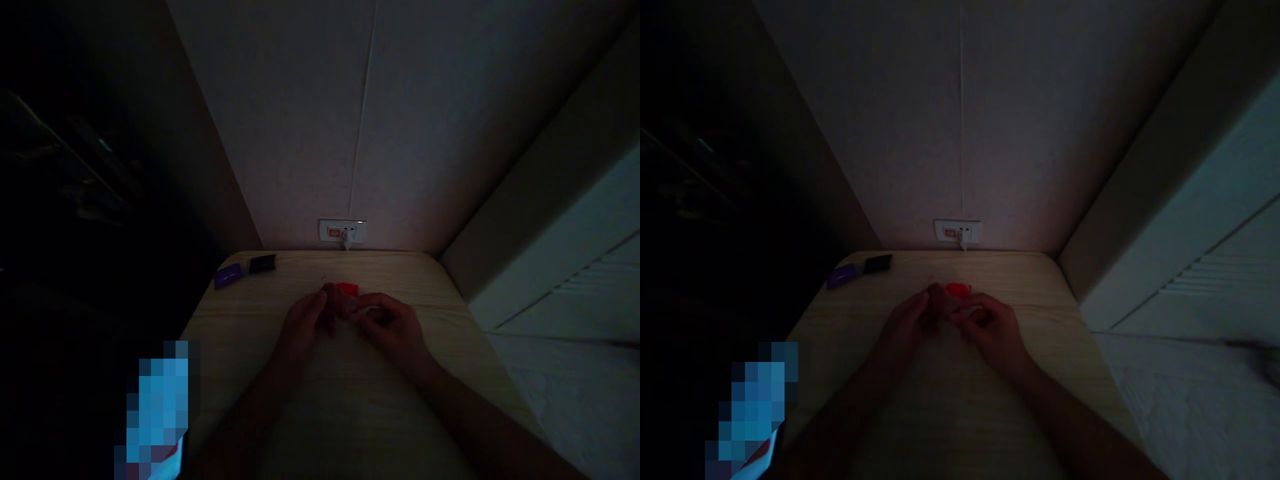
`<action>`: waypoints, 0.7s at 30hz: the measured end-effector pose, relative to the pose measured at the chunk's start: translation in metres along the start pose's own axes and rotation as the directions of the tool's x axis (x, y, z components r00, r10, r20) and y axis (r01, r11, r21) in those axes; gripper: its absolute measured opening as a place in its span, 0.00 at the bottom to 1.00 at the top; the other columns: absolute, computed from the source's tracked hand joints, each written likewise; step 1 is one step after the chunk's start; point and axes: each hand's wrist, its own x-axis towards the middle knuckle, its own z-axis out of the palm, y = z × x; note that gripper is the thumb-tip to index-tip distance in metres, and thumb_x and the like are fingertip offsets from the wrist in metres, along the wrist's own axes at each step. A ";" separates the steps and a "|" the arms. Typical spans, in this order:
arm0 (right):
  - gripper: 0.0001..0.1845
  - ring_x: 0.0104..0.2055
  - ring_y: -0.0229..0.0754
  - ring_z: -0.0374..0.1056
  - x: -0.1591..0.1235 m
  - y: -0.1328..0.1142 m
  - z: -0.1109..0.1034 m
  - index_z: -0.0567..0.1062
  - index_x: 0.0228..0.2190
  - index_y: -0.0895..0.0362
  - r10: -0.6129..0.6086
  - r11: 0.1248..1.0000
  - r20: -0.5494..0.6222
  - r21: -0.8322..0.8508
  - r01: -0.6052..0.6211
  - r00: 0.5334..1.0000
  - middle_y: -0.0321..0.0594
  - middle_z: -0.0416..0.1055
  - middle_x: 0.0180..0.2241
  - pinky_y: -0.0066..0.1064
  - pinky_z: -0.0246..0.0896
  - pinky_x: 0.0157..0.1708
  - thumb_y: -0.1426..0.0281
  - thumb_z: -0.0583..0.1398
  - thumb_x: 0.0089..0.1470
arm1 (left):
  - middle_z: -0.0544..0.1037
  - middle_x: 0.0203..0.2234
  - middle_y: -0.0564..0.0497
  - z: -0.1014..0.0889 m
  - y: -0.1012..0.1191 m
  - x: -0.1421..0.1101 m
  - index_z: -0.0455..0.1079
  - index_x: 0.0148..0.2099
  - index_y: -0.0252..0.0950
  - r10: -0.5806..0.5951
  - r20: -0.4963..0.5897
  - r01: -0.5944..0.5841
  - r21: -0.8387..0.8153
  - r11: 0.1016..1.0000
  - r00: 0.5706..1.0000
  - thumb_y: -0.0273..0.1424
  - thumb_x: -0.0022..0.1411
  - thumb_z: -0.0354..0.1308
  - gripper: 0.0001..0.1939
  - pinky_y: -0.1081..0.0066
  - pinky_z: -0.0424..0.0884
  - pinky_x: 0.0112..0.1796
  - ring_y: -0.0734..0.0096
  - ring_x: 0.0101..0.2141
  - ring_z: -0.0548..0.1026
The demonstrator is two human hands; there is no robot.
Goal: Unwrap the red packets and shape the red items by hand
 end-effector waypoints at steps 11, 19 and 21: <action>0.14 0.15 0.36 0.64 0.005 -0.004 -0.001 0.82 0.27 0.57 0.084 0.993 -0.079 0.084 -0.078 0.993 0.35 0.73 0.14 0.26 0.61 0.16 0.59 0.73 0.48 | 0.65 0.14 0.57 -0.002 0.005 0.001 0.63 0.22 0.36 -0.027 0.038 0.032 -0.126 0.992 0.999 0.46 0.52 0.72 0.25 0.75 0.57 0.20 0.79 0.16 0.63; 0.16 0.16 0.35 0.63 0.006 0.003 -0.002 0.85 0.26 0.58 0.115 0.978 -0.045 0.180 -0.105 0.992 0.37 0.73 0.15 0.26 0.58 0.17 0.57 0.72 0.49 | 0.63 0.14 0.56 0.000 0.019 -0.007 0.63 0.21 0.35 -0.172 0.187 0.226 -0.322 0.919 0.967 0.39 0.56 0.70 0.23 0.74 0.61 0.23 0.78 0.18 0.62; 0.15 0.16 0.35 0.62 0.004 0.003 -0.001 0.86 0.30 0.58 0.121 0.976 -0.031 0.186 -0.113 0.992 0.36 0.73 0.15 0.27 0.59 0.16 0.58 0.72 0.48 | 0.61 0.14 0.56 -0.001 0.020 -0.007 0.61 0.21 0.36 -0.230 0.201 0.288 -0.341 0.895 0.952 0.39 0.59 0.68 0.24 0.74 0.62 0.23 0.78 0.18 0.61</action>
